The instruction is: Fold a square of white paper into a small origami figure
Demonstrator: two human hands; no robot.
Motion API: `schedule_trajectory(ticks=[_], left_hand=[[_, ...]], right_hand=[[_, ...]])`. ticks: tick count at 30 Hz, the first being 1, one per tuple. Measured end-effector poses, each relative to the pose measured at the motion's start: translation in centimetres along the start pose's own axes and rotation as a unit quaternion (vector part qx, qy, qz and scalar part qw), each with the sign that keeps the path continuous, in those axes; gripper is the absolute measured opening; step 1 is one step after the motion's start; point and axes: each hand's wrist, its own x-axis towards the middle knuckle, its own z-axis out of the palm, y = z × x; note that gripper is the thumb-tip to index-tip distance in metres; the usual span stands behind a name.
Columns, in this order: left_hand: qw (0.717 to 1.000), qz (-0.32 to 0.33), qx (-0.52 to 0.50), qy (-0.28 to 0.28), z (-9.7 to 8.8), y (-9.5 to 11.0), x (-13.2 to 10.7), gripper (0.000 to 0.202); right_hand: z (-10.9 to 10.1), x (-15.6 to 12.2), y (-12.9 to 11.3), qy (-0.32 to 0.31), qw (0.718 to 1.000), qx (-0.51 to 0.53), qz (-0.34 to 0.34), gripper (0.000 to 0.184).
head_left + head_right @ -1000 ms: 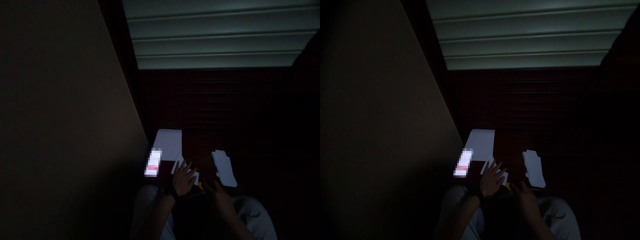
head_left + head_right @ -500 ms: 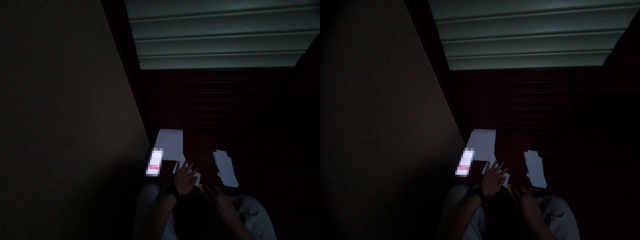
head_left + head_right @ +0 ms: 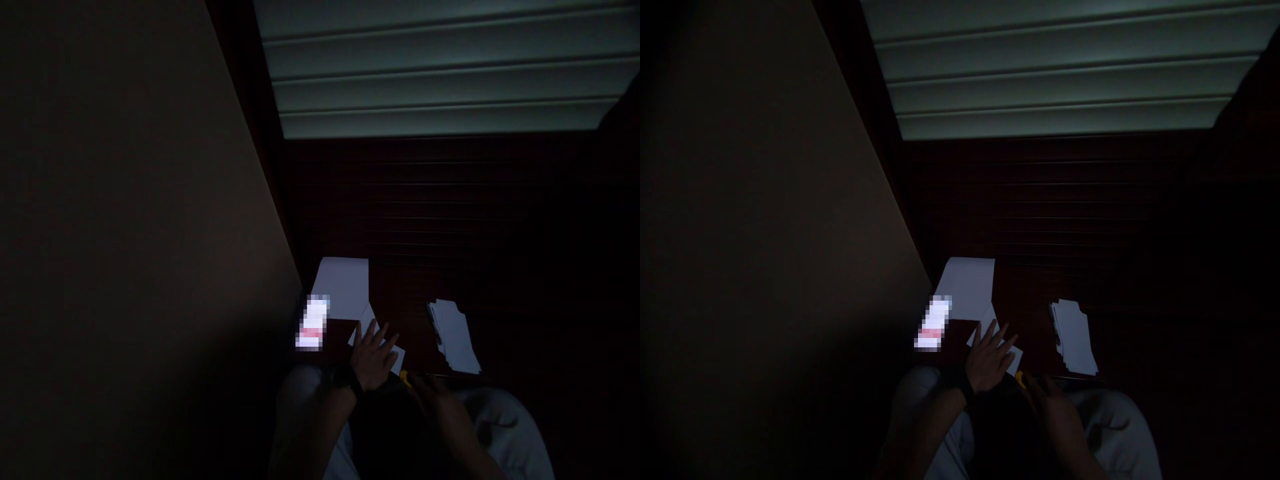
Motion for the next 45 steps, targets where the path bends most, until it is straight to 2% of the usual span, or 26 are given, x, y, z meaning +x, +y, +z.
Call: schedule_trajectory(ticks=[5,10,14,20,30,45], left_hand=[[1.0,0.027,0.011,-0.007,-0.6,-1.5,1.4,0.044],[0.998,0.026,0.048,-0.014,0.3,-2.9,1.9,0.041],[0.997,0.014,0.082,0.0,1.0,-2.9,1.6,0.042],[0.995,0.014,0.1,0.007,0.9,-2.7,1.6,0.042],[0.995,0.012,0.096,0.015,1.0,-2.7,1.6,0.041],[0.995,0.006,0.095,0.01,1.1,-2.8,1.6,0.042]], right_hand=[[-0.9,0.4,-0.1,0.0,1.0,0.004,-0.014,0.035],[-1.1,0.4,-0.2,-0.015,1.0,0.001,-0.003,0.035],[-0.8,0.2,-0.1,-0.023,1.0,0.009,-0.006,0.036],[0.1,-0.5,0.0,-0.033,0.999,0.032,0.0,0.038],[0.4,-1.8,-0.2,-0.04,0.999,0.024,0.017,0.037],[1.6,-2.2,-1.2,-0.048,0.998,0.008,0.031,0.04]])
